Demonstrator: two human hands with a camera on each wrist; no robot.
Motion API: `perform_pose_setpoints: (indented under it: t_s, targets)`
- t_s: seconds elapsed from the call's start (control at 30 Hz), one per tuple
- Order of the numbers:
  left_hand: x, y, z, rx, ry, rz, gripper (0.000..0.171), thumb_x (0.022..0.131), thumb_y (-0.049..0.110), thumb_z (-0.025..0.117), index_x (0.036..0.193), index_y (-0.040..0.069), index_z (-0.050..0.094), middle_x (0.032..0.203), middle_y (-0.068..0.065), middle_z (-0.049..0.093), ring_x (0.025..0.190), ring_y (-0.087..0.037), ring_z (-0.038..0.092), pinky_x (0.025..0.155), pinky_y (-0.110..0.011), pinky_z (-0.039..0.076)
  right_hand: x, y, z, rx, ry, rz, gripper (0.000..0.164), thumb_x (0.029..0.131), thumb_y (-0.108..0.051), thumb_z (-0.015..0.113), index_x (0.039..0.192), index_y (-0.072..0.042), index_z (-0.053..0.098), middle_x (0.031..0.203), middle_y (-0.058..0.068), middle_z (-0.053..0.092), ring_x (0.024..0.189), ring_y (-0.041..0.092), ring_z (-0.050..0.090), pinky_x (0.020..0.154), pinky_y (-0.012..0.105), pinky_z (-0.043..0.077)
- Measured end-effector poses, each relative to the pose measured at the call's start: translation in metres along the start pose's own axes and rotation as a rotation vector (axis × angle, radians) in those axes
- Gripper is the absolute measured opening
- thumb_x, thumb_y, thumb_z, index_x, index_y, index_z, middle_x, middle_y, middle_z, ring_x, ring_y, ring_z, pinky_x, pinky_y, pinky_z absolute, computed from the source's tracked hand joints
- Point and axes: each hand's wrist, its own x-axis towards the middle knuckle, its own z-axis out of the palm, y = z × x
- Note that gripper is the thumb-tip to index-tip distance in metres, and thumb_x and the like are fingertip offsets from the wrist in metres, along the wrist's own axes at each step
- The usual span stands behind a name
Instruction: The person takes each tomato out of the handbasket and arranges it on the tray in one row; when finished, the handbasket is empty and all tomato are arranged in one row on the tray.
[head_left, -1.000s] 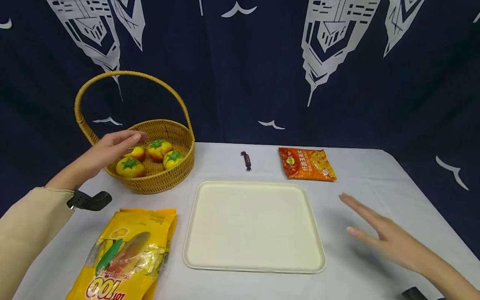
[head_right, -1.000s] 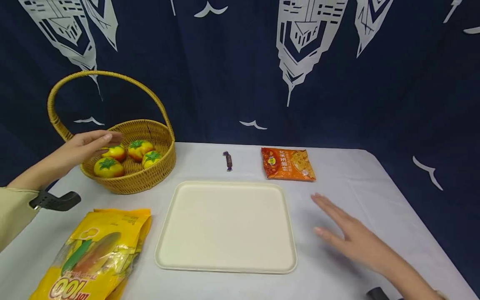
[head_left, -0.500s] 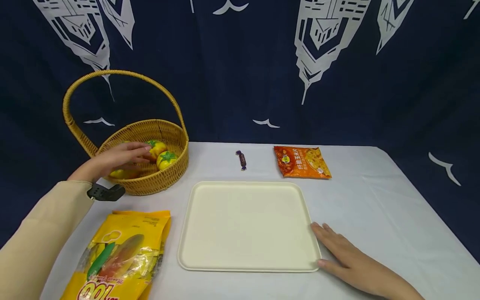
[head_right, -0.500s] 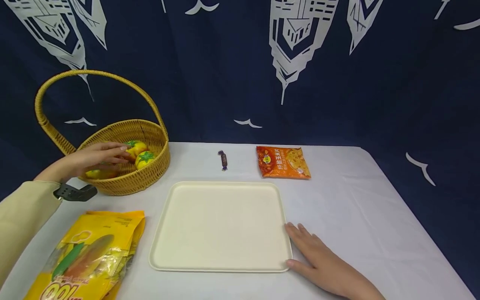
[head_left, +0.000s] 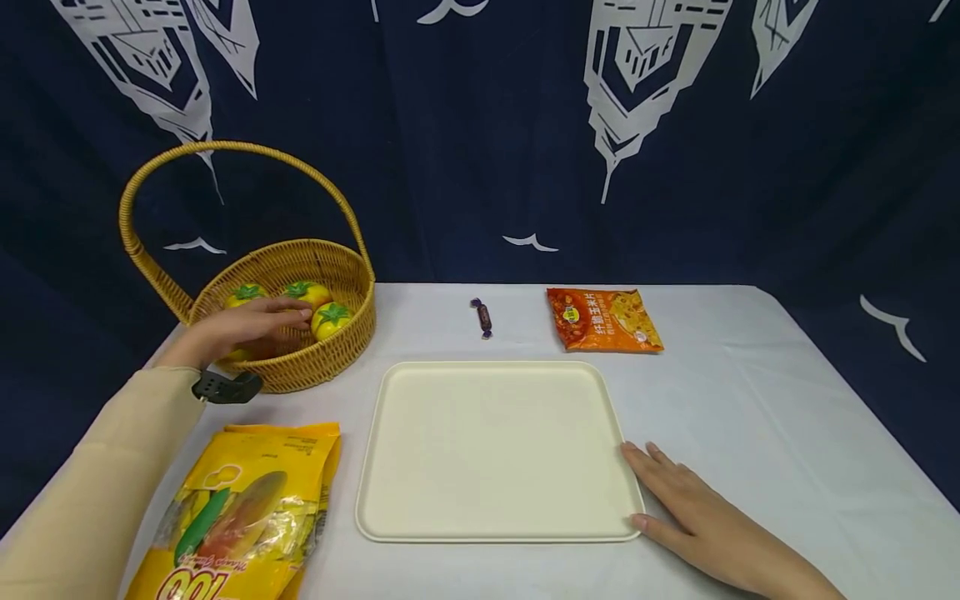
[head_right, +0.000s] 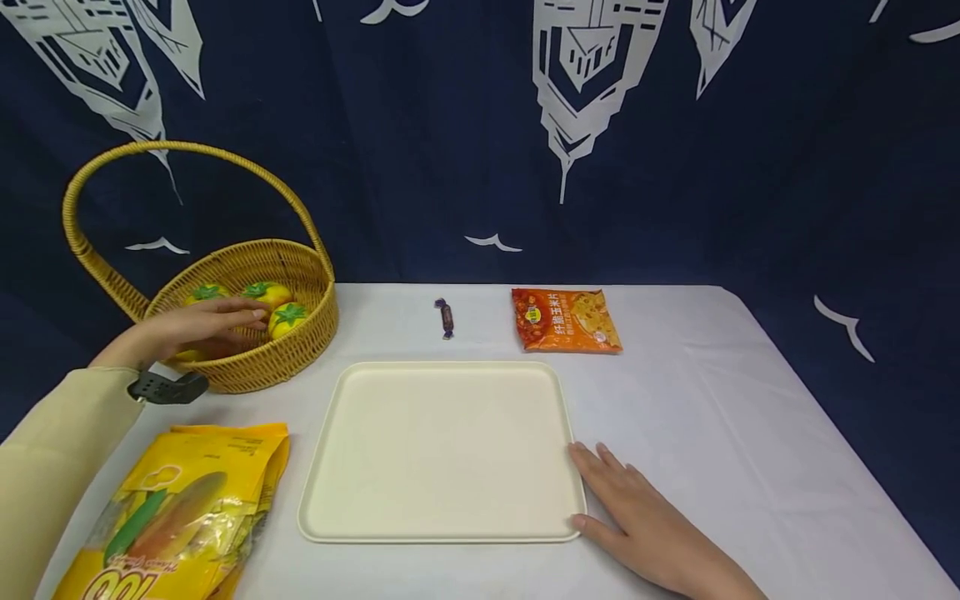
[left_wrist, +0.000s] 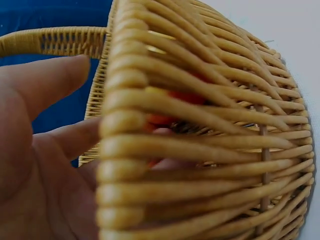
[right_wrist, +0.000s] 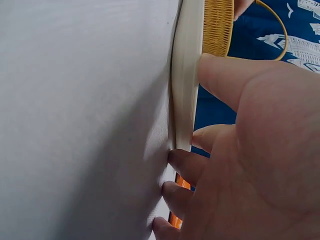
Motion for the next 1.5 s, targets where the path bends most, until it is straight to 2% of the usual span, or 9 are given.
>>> perform_pose_setpoints:
  t_s: [0.2,0.33,0.47,0.6,0.73,0.9,1.1,1.33,1.5]
  targets:
    - [0.009,-0.002,0.004,0.080,-0.064,-0.027,0.082,0.096,0.050,0.042,0.146,-0.006,0.009,0.140,-0.031,0.031,0.128,-0.045,0.027,0.103,-0.056,0.023,0.002,-0.001,-0.001,0.046,-0.064,0.069,0.079,0.085,-0.059,0.053,0.150,-0.026,0.024,0.151,0.009,0.025,0.136,0.036,0.017,0.104,0.059,0.017]
    - [0.011,-0.001,0.008,0.078,-0.060,-0.022,0.082,0.096,0.051,0.042,0.148,-0.003,0.008,0.142,-0.031,0.027,0.129,-0.045,0.024,0.104,-0.056,0.020,0.003,-0.001,-0.002,0.037,-0.079,0.075,0.080,0.085,-0.060,0.052,0.150,-0.023,0.023,0.150,0.012,0.025,0.135,0.039,0.018,0.099,0.065,0.019]
    - [0.013,0.001,0.009,0.080,-0.046,-0.050,0.086,0.093,0.057,0.043,0.149,0.002,0.008,0.148,-0.030,0.010,0.132,-0.046,0.014,0.103,-0.060,0.014,0.002,-0.001,-0.001,0.031,-0.044,0.044,0.077,0.086,-0.058,0.053,0.150,-0.024,0.024,0.150,0.008,0.026,0.135,0.037,0.018,0.110,0.042,0.010]
    - [0.018,0.004,0.011,0.087,-0.045,-0.048,0.085,0.093,0.056,0.043,0.149,0.003,0.008,0.147,-0.030,0.014,0.128,-0.045,0.026,0.103,-0.059,0.018,0.001,0.000,0.000,0.032,-0.013,0.030,0.075,0.087,-0.056,0.054,0.149,-0.026,0.025,0.150,0.001,0.026,0.136,0.032,0.018,0.105,0.017,-0.002]
    - [0.020,0.006,0.016,0.076,-0.050,-0.009,0.080,0.095,0.049,0.046,0.150,0.004,0.008,0.145,-0.029,0.020,0.124,-0.041,0.034,0.103,-0.055,0.023,0.001,0.000,0.000,0.050,-0.025,0.042,0.075,0.086,-0.057,0.054,0.149,-0.027,0.025,0.151,0.002,0.026,0.137,0.032,0.017,0.109,0.028,0.003]
    - [0.022,0.009,0.020,0.113,-0.025,0.033,0.079,0.094,0.042,0.053,0.150,0.004,0.011,0.149,-0.028,0.011,0.133,-0.043,0.015,0.105,-0.057,0.015,0.001,0.001,0.001,0.021,0.000,0.001,0.074,0.088,-0.055,0.054,0.149,-0.027,0.024,0.150,0.001,0.027,0.136,0.033,0.020,0.094,0.003,-0.007]
    - [0.028,0.010,0.022,0.121,-0.002,0.031,0.083,0.091,0.045,0.056,0.150,0.005,0.013,0.149,-0.029,0.010,0.133,-0.044,0.013,0.104,-0.059,0.013,0.000,0.002,0.001,0.016,0.006,-0.008,0.073,0.088,-0.054,0.054,0.149,-0.026,0.025,0.150,0.002,0.027,0.136,0.033,0.020,0.093,0.002,-0.006]
    - [0.026,0.013,0.020,-0.012,0.063,0.005,0.088,0.090,0.050,0.056,0.151,0.012,0.006,0.137,-0.026,0.034,0.112,-0.036,0.044,0.098,-0.050,0.034,0.000,0.002,0.002,-0.006,0.065,-0.074,0.071,0.090,-0.049,0.056,0.149,-0.024,0.026,0.149,0.003,0.030,0.135,0.033,0.023,0.097,0.005,-0.004]
    - [0.016,0.029,0.013,-0.122,0.120,0.083,0.083,0.092,0.043,0.057,0.152,0.014,0.007,0.137,-0.024,0.031,0.114,-0.039,0.044,0.099,-0.049,0.035,0.000,0.001,0.000,0.004,0.053,-0.057,0.072,0.089,-0.051,0.055,0.149,-0.025,0.025,0.149,0.002,0.029,0.135,0.032,0.022,0.096,0.004,-0.004]
